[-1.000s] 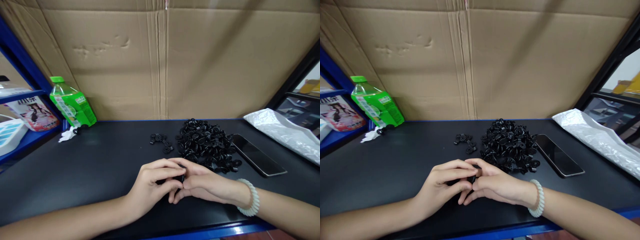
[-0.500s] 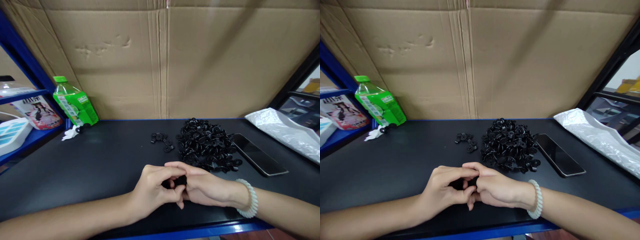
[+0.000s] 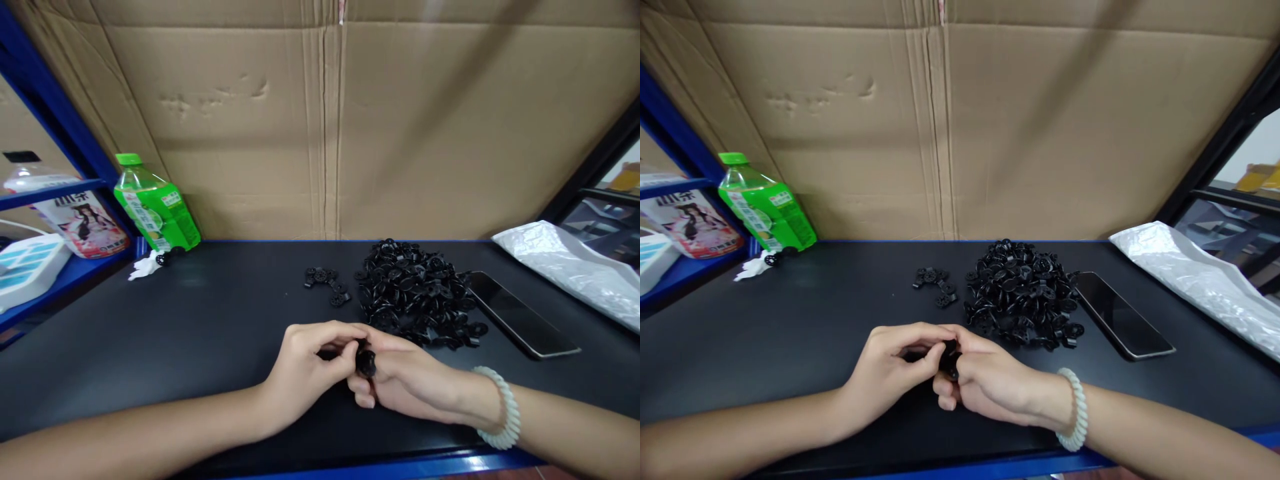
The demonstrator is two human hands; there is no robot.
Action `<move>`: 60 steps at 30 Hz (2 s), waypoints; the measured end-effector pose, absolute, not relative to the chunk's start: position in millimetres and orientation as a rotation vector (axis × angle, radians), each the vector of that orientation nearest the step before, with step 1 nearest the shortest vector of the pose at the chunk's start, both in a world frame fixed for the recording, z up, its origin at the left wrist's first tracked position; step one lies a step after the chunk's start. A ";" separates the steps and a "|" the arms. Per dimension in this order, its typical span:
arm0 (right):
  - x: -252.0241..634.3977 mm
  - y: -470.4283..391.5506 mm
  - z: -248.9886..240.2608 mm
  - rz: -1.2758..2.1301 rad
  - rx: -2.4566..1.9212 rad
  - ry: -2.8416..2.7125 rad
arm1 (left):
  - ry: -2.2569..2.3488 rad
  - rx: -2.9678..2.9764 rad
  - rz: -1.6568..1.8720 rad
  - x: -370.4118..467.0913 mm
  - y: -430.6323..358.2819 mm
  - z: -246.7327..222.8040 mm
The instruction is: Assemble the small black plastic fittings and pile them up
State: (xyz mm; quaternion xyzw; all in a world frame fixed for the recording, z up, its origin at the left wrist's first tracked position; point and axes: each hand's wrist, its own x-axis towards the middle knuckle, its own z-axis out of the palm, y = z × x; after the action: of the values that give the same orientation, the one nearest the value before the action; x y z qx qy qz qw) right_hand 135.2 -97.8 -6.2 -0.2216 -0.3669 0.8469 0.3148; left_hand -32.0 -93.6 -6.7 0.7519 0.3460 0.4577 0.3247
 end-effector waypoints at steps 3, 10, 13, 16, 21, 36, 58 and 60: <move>138.7 -95.5 -3.2 2.134 -0.577 -1.091 | 0.872 1.780 1.189 -32.9 -89.5 -5.8; 167.6 -92.5 21.5 1.178 -0.884 -2.042 | 0.783 1.988 1.189 -42.2 -92.3 -3.6; 188.1 -78.5 31.8 0.426 -1.031 -2.087 | 0.924 2.189 1.148 -51.2 -84.3 -2.7; 204.4 -61.3 37.0 0.031 -1.150 -1.977 | 1.092 2.469 1.030 -60.0 -67.8 -4.7; 202.2 -62.6 35.8 -0.013 -1.097 -2.061 | 1.189 2.712 0.651 -63.7 -54.1 -11.4; 167.1 -96.3 10.2 0.993 -1.063 -2.121 | 0.992 2.432 1.039 -58.0 -63.7 -13.7; 150.3 -89.4 1.8 2.152 -0.599 -1.326 | 0.643 1.879 1.109 -38.8 -91.2 0.7; 150.6 -89.8 4.7 2.174 -0.555 -1.344 | 0.633 1.945 1.135 -38.3 -92.4 1.0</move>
State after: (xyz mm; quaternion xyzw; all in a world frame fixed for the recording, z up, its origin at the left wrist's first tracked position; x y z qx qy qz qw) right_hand 150.6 -89.8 4.7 -0.2050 -0.4962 0.8026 0.2599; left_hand -38.3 -92.4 1.0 0.7654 0.2493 0.4467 0.3904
